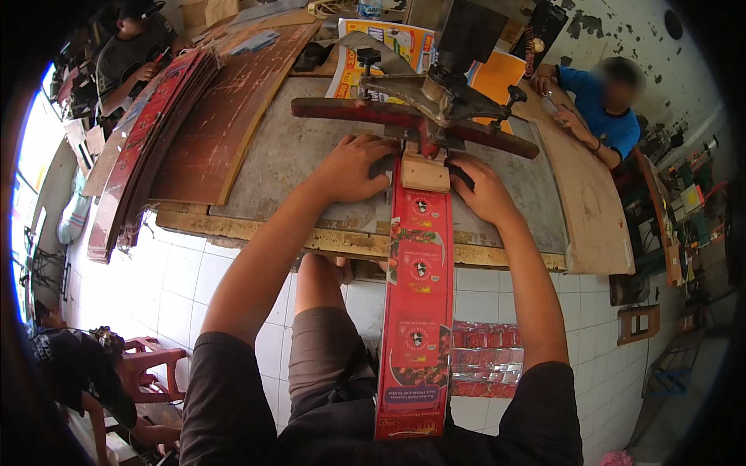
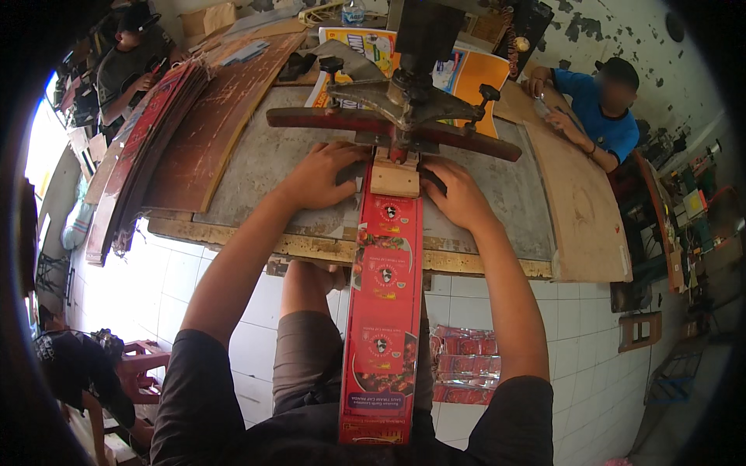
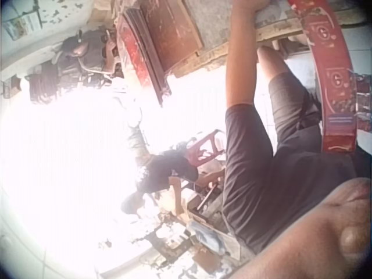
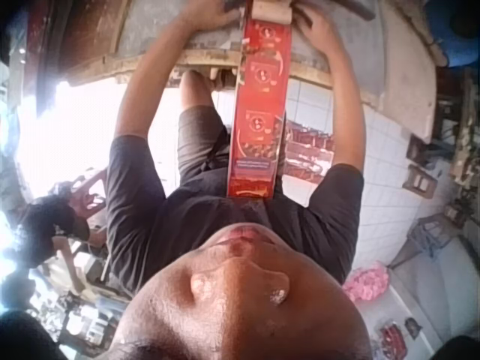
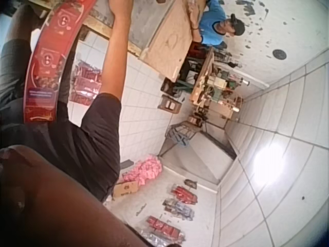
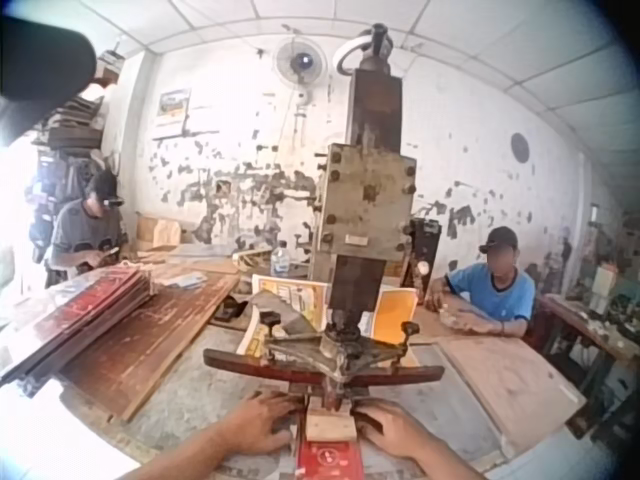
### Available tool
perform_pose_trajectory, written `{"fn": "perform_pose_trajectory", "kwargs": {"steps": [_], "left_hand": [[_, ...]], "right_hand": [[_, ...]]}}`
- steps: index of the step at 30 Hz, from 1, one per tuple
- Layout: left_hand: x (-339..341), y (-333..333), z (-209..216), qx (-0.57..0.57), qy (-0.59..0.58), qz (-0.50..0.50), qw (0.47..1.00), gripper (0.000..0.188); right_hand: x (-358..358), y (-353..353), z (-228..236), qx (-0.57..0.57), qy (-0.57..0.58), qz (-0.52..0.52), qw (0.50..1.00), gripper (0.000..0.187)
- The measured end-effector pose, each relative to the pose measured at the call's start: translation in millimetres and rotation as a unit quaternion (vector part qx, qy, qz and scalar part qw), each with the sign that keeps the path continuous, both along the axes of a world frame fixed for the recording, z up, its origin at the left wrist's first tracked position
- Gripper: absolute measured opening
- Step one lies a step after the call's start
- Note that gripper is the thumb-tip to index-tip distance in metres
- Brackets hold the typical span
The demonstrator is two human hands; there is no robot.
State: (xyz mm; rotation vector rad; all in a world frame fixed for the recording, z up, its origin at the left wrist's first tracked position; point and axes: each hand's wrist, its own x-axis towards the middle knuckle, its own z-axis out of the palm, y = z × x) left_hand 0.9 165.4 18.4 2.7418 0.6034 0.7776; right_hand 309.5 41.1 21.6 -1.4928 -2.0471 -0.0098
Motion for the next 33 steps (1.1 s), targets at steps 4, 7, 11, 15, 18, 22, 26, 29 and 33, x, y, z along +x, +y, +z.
{"fn": "perform_pose_trajectory", "kwargs": {"steps": [4, 7, 11, 15, 18, 22, 26, 29, 33], "left_hand": [[-0.5, -1.6, 0.7, 0.009, 0.001, 0.000, 1.000, 0.063], [-0.2, -2.7, 2.3, 0.008, 0.006, -0.001, 1.000, 0.064], [-1.7, -4.7, 1.5, -0.002, 0.010, 0.003, 1.000, 0.067], [-4.5, -4.2, -1.0, 0.020, 0.004, 0.008, 1.000, 0.064], [-3.7, -8.0, 1.8, 0.029, -0.005, 0.009, 1.000, 0.063], [-12.2, -29.0, 14.1, 0.024, -0.003, 0.019, 1.000, 0.062], [-15.3, -77.2, 13.6, -0.025, -0.074, 0.009, 0.997, 0.061], [-6.9, -106.2, 4.7, -0.031, -0.127, 0.034, 0.991, 0.058], [-10.7, -124.7, 7.3, -0.061, -0.120, 0.016, 0.991, 0.063]], "right_hand": [[-1.5, -0.3, 1.8, 0.008, 0.010, 0.014, 1.000, 0.034], [-2.4, -1.3, 4.5, 0.011, 0.014, 0.019, 1.000, 0.033], [-0.7, -0.4, 2.5, 0.016, 0.011, 0.020, 1.000, 0.033], [-3.4, -0.1, 2.3, 0.026, 0.007, 0.025, 0.999, 0.032], [2.0, -1.5, 0.3, 0.030, 0.005, 0.020, 0.999, 0.031], [-9.8, -22.2, 11.0, -0.021, 0.072, -0.029, 0.997, 0.031], [-52.2, -50.8, 17.3, -0.020, 0.174, -0.040, 0.984, 0.038], [-58.7, -55.3, 11.0, 0.002, 0.145, -0.022, 0.989, 0.049], [-57.7, -58.9, 14.3, -0.012, 0.149, -0.031, 0.988, 0.056]]}}
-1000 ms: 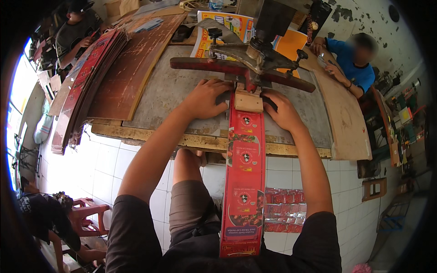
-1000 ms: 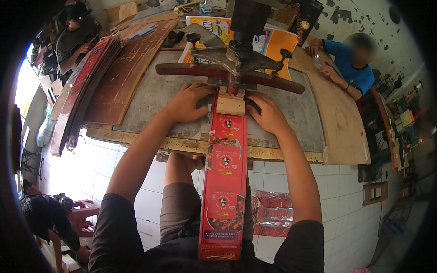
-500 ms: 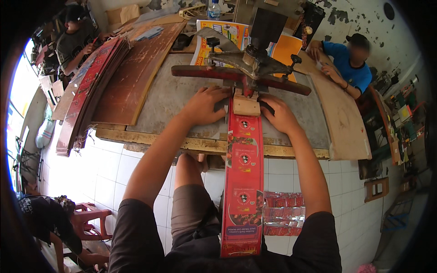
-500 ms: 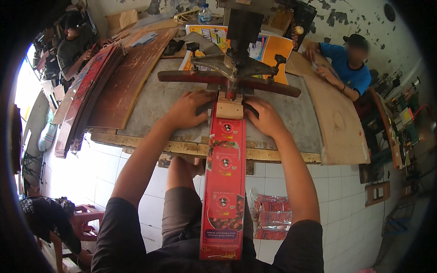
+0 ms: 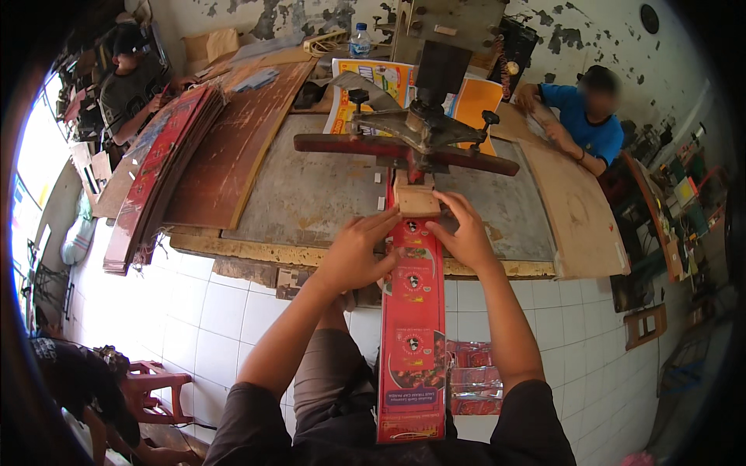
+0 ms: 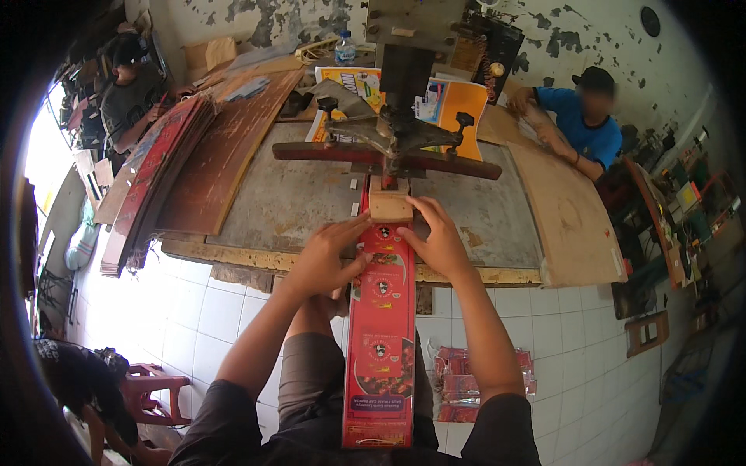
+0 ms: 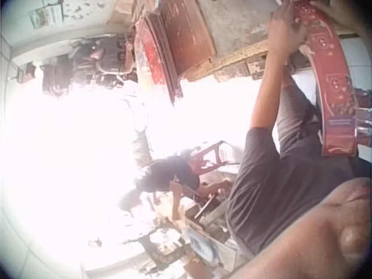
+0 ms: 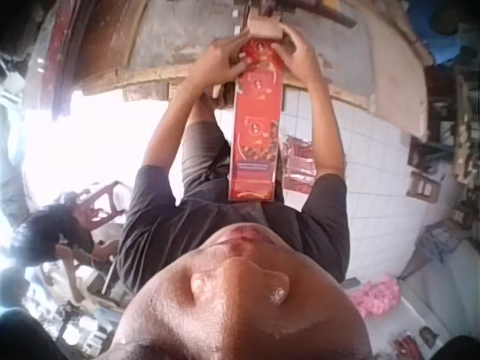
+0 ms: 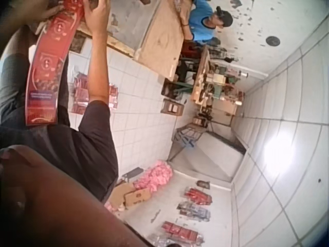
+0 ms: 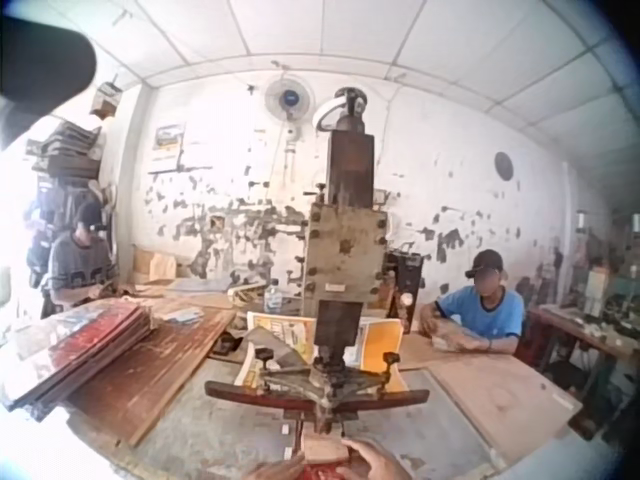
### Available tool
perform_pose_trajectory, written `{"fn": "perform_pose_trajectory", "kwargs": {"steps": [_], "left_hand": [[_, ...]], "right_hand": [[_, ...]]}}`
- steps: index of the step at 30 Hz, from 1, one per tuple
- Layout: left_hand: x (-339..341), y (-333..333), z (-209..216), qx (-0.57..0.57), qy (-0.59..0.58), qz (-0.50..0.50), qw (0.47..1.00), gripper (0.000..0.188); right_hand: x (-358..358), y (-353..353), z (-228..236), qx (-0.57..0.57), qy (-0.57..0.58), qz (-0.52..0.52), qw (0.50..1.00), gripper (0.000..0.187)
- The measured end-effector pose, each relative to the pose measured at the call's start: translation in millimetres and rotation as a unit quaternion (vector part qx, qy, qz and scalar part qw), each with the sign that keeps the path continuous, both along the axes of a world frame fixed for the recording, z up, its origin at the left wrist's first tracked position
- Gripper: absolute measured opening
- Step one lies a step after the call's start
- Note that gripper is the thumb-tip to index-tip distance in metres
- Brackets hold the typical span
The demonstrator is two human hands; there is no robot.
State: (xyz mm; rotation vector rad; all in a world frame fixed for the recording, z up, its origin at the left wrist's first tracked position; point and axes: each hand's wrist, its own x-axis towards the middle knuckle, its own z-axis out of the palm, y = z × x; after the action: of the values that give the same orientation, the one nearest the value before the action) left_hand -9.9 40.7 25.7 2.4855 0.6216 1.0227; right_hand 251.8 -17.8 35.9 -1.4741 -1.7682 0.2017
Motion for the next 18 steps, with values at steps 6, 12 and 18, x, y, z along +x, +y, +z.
{"fn": "perform_pose_trajectory", "kwargs": {"steps": [6, 12, 18], "left_hand": [[-29.0, -43.4, 1.7, -0.066, -0.003, -0.059, 0.996, 0.058], [-93.5, -54.1, -41.5, 0.062, 0.005, 0.181, 0.981, 0.060], [-134.5, -46.9, -83.4, 0.103, 0.057, 0.314, 0.942, 0.068]], "right_hand": [[-0.7, -44.0, 5.1, -0.031, 0.035, 0.042, 0.998, 0.062], [51.8, -100.9, 10.0, -0.023, 0.050, -0.019, 0.998, 0.055], [222.9, -94.9, -16.3, 0.036, -0.005, -0.268, 0.963, 0.050]]}}
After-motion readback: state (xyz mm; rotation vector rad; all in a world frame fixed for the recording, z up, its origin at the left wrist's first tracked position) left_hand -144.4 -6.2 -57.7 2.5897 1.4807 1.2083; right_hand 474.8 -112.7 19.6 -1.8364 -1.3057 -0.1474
